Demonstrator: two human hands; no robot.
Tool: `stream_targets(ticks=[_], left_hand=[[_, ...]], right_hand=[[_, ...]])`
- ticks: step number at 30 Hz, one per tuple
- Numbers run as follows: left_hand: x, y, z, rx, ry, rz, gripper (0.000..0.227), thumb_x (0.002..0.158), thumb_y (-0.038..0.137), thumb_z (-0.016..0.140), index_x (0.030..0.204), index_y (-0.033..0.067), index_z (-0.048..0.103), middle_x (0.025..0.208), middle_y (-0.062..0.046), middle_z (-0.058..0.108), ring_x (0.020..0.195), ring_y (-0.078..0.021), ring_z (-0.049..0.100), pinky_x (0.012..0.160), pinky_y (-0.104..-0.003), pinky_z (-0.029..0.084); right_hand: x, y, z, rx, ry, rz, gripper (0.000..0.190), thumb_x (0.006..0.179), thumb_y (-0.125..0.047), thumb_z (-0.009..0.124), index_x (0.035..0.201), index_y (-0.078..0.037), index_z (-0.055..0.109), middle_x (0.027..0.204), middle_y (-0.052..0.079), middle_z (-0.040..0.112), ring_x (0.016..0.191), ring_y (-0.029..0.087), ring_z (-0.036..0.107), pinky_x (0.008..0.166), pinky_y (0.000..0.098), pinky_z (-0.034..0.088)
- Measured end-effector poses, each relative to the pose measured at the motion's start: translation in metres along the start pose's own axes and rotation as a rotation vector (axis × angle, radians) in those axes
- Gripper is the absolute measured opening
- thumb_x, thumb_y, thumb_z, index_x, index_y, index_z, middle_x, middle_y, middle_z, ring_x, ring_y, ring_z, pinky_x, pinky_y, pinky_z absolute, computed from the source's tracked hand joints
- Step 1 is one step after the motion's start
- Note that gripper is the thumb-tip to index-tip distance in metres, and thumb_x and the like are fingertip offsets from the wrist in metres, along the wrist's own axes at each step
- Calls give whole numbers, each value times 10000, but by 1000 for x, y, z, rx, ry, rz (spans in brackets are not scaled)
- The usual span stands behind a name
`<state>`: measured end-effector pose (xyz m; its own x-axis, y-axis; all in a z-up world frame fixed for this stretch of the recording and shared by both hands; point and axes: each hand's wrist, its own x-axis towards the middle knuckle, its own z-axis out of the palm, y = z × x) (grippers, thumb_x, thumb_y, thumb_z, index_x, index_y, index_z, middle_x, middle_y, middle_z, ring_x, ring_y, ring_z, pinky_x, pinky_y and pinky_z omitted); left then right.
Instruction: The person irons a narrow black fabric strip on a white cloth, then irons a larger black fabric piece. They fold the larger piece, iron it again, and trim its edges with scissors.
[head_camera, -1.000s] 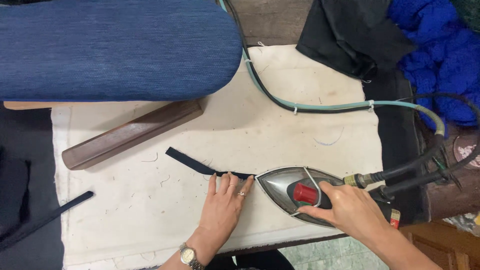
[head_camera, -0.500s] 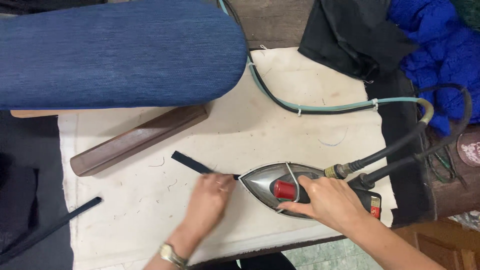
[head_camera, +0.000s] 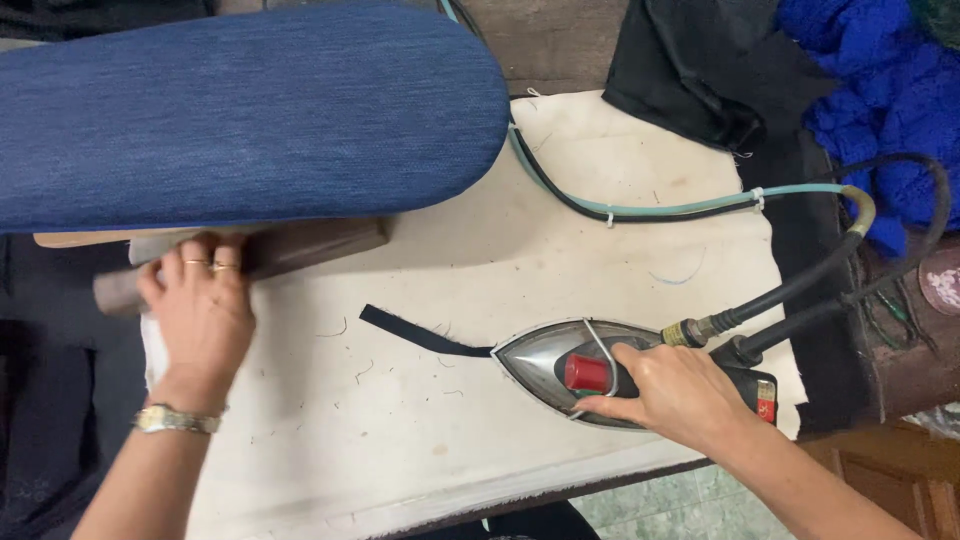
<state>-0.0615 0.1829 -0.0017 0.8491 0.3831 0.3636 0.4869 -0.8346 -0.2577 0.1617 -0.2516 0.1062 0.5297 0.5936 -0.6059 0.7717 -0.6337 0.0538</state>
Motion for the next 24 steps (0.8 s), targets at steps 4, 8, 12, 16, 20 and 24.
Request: stream_targets(ticks=[4, 8, 12, 16, 20, 24], left_hand=[[-7, 91, -8, -336, 30, 268, 302, 702, -74, 611, 978, 47, 590, 967, -122, 601, 908, -292, 543, 815, -423, 436], [-4, 150, -42, -817, -280, 448, 217, 849, 254, 652, 1032, 155, 591, 1031, -21, 585, 984, -256, 519, 934, -467, 324], [4, 147, -66, -904, -186, 516, 95, 885, 98, 610, 801, 121, 570, 758, -19, 502, 731, -240, 498, 887, -429, 361], [-8, 150, -67, -704, -70, 633, 96, 869, -3, 523, 847, 80, 565, 782, -45, 509, 768, -244, 495, 911, -422, 396], [-12, 157, -65, -654, -76, 551, 80, 884, 23, 531, 887, 94, 567, 814, -43, 530, 767, -236, 501, 859, -403, 401], [-13, 169, -63, -775, -45, 510, 97, 932, 62, 516, 850, 92, 558, 793, -44, 523, 744, -237, 488, 802, -392, 398]], right_hand=[[0, 1, 3, 6, 29, 6, 718, 732, -864, 577, 833, -156, 525, 588, 100, 639, 649, 383, 626, 571, 491, 478], [0, 1, 5, 13, 25, 9, 719, 733, -858, 590, 812, -147, 510, 489, 41, 564, 531, 323, 573, 515, 436, 459], [0, 2, 7, 7, 37, 13, 722, 720, -866, 587, 812, -155, 510, 521, 53, 596, 578, 340, 604, 538, 452, 472], [2, 4, 13, -6, 73, 4, 721, 706, -873, 586, 827, -165, 523, 542, 83, 615, 609, 372, 614, 544, 472, 473], [2, 5, 14, -5, 86, -21, 720, 720, -858, 611, 795, -151, 498, 428, 27, 495, 456, 301, 504, 459, 413, 434], [1, 4, 12, -3, 72, -6, 723, 715, -859, 616, 805, -150, 500, 463, 47, 541, 515, 336, 550, 504, 437, 453]])
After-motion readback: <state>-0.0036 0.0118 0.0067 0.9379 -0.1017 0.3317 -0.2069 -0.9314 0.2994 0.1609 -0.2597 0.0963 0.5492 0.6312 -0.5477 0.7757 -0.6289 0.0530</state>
